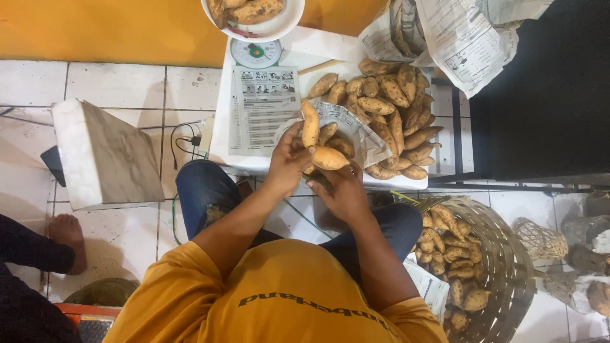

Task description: The person sorts and weighs sweet potatoes by hand, moving them between a basket, a pile, and a weighing scale, while using newspaper for wrapping and containment.

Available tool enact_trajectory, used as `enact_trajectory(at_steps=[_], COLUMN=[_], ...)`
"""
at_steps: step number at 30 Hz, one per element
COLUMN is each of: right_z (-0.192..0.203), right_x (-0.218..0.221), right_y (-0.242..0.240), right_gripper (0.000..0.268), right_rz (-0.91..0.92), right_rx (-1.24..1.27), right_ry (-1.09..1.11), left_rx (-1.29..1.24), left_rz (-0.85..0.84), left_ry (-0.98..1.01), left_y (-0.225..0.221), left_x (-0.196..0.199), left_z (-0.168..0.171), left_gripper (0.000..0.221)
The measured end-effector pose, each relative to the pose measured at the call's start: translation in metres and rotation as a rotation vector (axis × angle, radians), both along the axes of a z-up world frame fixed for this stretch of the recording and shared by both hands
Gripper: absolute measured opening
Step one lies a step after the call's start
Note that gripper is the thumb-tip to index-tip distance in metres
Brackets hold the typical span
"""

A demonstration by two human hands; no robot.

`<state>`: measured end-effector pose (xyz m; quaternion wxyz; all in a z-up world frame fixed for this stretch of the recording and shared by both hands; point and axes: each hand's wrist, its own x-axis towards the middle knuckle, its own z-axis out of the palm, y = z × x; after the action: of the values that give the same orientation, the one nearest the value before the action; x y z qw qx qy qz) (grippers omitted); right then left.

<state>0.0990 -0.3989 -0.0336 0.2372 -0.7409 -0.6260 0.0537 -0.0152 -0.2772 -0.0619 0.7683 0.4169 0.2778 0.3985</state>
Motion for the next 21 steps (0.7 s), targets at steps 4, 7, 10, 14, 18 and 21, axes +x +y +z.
enact_trajectory(at_steps=[4, 7, 10, 14, 18, 21], right_z=[-0.016, 0.035, 0.066, 0.021, 0.043, 0.054], right_x=[0.007, -0.006, -0.011, 0.014, 0.034, 0.056], right_y=[-0.002, -0.001, 0.014, 0.01, 0.006, 0.002], right_gripper=[0.024, 0.051, 0.083, 0.065, 0.043, 0.039], right_rz=[-0.267, -0.416, -0.211, -0.115, -0.154, -0.233], right_rx=[0.246, 0.279, 0.234, 0.218, 0.244, 0.117], right_ry=[0.181, 0.382, 0.442, 0.155, 0.655, 0.747], left_rx=[-0.045, -0.065, -0.03, -0.012, -0.033, -0.065], left_rz=[0.014, 0.02, 0.006, -0.028, -0.068, -0.078], left_ry=[-0.049, -0.023, 0.007, 0.074, 0.138, 0.131], left_y=[0.005, 0.001, 0.005, -0.001, -0.007, -0.014], left_x=[0.006, 0.005, 0.007, 0.002, 0.005, 0.002], left_z=[-0.007, 0.005, -0.006, 0.017, 0.014, 0.016], left_gripper=[0.062, 0.059, 0.055, 0.059, 0.066, 0.069])
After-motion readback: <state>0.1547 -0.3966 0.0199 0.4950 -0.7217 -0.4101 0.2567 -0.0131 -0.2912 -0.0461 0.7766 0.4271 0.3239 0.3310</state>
